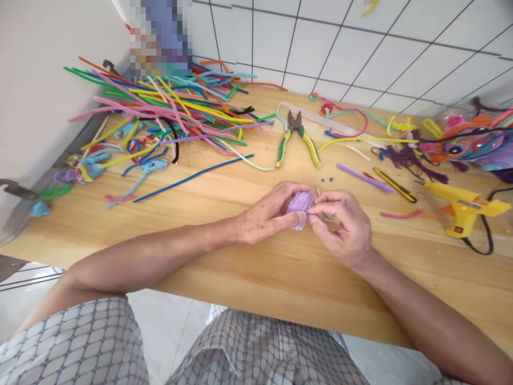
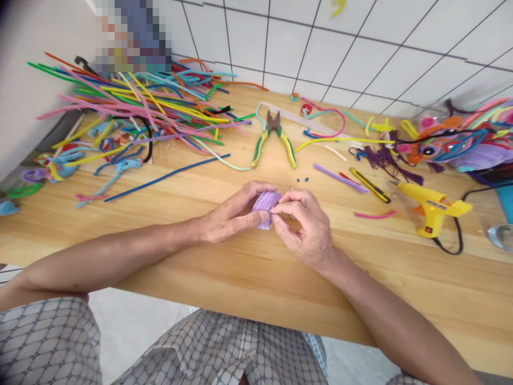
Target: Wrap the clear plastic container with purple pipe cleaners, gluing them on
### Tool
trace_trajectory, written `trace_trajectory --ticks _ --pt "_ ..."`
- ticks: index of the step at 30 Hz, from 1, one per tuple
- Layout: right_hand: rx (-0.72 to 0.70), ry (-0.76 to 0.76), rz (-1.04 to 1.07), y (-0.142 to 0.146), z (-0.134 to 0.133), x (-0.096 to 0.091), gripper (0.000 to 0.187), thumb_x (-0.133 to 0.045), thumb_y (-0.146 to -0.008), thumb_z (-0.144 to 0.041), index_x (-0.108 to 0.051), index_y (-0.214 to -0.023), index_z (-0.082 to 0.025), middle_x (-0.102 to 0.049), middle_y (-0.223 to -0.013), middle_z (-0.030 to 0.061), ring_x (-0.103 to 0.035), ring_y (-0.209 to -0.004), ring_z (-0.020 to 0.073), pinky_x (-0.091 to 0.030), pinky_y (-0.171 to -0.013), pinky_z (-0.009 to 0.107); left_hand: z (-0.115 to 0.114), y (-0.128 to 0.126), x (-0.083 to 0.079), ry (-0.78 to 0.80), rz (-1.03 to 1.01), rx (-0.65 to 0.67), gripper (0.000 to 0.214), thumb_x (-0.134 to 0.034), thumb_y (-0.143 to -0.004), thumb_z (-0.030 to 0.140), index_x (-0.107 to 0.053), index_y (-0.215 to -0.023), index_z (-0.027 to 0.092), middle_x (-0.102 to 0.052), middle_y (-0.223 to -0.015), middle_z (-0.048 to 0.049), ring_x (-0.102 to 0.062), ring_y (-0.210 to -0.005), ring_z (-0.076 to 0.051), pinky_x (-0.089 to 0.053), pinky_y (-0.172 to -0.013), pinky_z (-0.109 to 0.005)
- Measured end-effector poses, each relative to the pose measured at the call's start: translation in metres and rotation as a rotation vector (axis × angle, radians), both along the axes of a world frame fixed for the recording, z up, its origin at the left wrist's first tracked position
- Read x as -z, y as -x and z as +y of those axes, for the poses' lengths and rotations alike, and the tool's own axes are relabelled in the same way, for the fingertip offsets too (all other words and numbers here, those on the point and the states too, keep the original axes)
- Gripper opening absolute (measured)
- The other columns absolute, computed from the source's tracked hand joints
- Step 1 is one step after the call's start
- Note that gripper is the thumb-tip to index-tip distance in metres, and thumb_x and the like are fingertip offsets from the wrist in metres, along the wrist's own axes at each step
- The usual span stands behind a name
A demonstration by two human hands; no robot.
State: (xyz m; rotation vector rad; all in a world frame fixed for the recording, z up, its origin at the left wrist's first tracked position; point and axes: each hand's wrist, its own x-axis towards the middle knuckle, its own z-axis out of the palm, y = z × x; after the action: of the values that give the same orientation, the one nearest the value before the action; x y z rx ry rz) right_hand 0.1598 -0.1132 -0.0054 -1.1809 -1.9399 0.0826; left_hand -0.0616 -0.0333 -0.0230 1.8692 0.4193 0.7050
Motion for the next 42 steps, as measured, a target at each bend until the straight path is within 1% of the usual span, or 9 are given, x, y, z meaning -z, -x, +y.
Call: trace_trajectory --ticks 5,10,16,18,20,24,32,37,42 --pt "0.003 0.003 0.017 0.0014 0.0004 0.0008 0.018 -0.074 -0.093 -0.015 -0.074 -0.105 -0.029 -0.074 -0.102 0.0045 -0.075 -0.092 0.0232 -0.063 -0.083 0.042 -0.0012 0.0 0.0005 0.003 -0.02 0.001 0.048 -0.061 -0.109 0.048 -0.055 -0.15 0.025 -0.064 -0.147 -0.013 -0.061 -0.137 -0.029 -0.049 -0.122 -0.047" --pt "0.01 0.015 0.03 0.0012 0.0008 0.0011 0.019 -0.076 -0.091 -0.015 -0.076 -0.104 -0.03 -0.075 -0.103 0.0045 -0.075 -0.092 0.0243 -0.065 -0.084 0.044 -0.0018 -0.0004 -0.0001 0.009 -0.016 -0.004 0.047 -0.06 -0.109 0.048 -0.055 -0.15 0.025 -0.064 -0.147 -0.013 -0.06 -0.139 -0.03 -0.048 -0.125 -0.05" --pt "0.026 0.015 0.015 0.0014 0.0005 0.0007 0.016 -0.076 -0.091 -0.018 -0.075 -0.102 -0.03 -0.075 -0.101 0.0054 -0.076 -0.092 0.0259 -0.066 -0.083 0.046 -0.0014 0.0001 -0.0013 0.003 -0.01 -0.006 0.047 -0.06 -0.109 0.049 -0.054 -0.149 0.025 -0.064 -0.147 -0.0134 -0.06 -0.14 -0.029 -0.048 -0.125 -0.049" --pt "0.024 0.009 0.01 0.0024 0.0002 0.0004 0.016 -0.075 -0.092 -0.018 -0.075 -0.103 -0.029 -0.075 -0.101 0.0055 -0.076 -0.091 0.0256 -0.065 -0.082 0.045 -0.0017 -0.0001 -0.0015 0.01 -0.006 -0.005 0.047 -0.061 -0.108 0.047 -0.055 -0.148 0.025 -0.064 -0.146 -0.0137 -0.06 -0.139 -0.03 -0.048 -0.124 -0.05" --pt "0.016 -0.002 0.009 0.0035 -0.0001 0.0006 0.016 -0.075 -0.093 -0.017 -0.073 -0.103 -0.029 -0.074 -0.102 0.0054 -0.075 -0.091 0.0248 -0.064 -0.08 0.044 -0.0024 -0.0009 -0.0011 0.011 -0.001 -0.01 0.05 -0.065 -0.105 0.046 -0.055 -0.148 0.024 -0.063 -0.146 -0.0144 -0.06 -0.138 -0.031 -0.049 -0.124 -0.051" --pt "0.011 -0.014 0.027 0.0046 -0.0006 0.0018 0.017 -0.075 -0.092 -0.015 -0.073 -0.103 -0.028 -0.073 -0.102 0.0048 -0.074 -0.092 0.0234 -0.062 -0.083 0.043 -0.0042 -0.0036 0.0013 -0.012 -0.007 -0.037 0.056 -0.073 -0.098 0.043 -0.053 -0.146 0.021 -0.062 -0.144 -0.0153 -0.061 -0.138 -0.031 -0.049 -0.123 -0.051" --pt "0.027 0.07 0.073 0.0055 -0.0019 -0.002 0.008 -0.069 -0.098 -0.02 -0.071 -0.1 -0.028 -0.072 -0.101 0.0045 -0.073 -0.094 0.024 -0.062 -0.083 0.043 -0.0065 -0.0057 0.0024 -0.012 -0.002 -0.061 0.053 -0.073 -0.096 0.037 -0.054 -0.144 0.022 -0.064 -0.141 -0.0137 -0.064 -0.133 -0.03 -0.053 -0.119 -0.049" --pt "0.047 0.073 0.094 0.0073 -0.0016 -0.0012 0.011 -0.069 -0.094 -0.016 -0.069 -0.093 -0.026 -0.072 -0.101 0.0046 -0.073 -0.093 0.0237 -0.061 -0.084 0.041 -0.0064 -0.0062 0.0037 -0.02 -0.011 -0.067 0.054 -0.074 -0.097 0.039 -0.055 -0.144 0.021 -0.064 -0.139 -0.0139 -0.064 -0.131 -0.029 -0.054 -0.116 -0.047" --pt "0.042 0.059 0.095 0.0071 -0.0014 0.002 0.011 -0.069 -0.093 -0.015 -0.068 -0.094 -0.026 -0.072 -0.103 0.0052 -0.072 -0.096 0.0233 -0.06 -0.087 0.041 -0.0062 -0.0057 0.0034 -0.027 0.02 -0.067 0.053 -0.073 -0.099 0.039 -0.055 -0.145 0.021 -0.064 -0.141 -0.0136 -0.064 -0.131 -0.029 -0.054 -0.116 -0.046"
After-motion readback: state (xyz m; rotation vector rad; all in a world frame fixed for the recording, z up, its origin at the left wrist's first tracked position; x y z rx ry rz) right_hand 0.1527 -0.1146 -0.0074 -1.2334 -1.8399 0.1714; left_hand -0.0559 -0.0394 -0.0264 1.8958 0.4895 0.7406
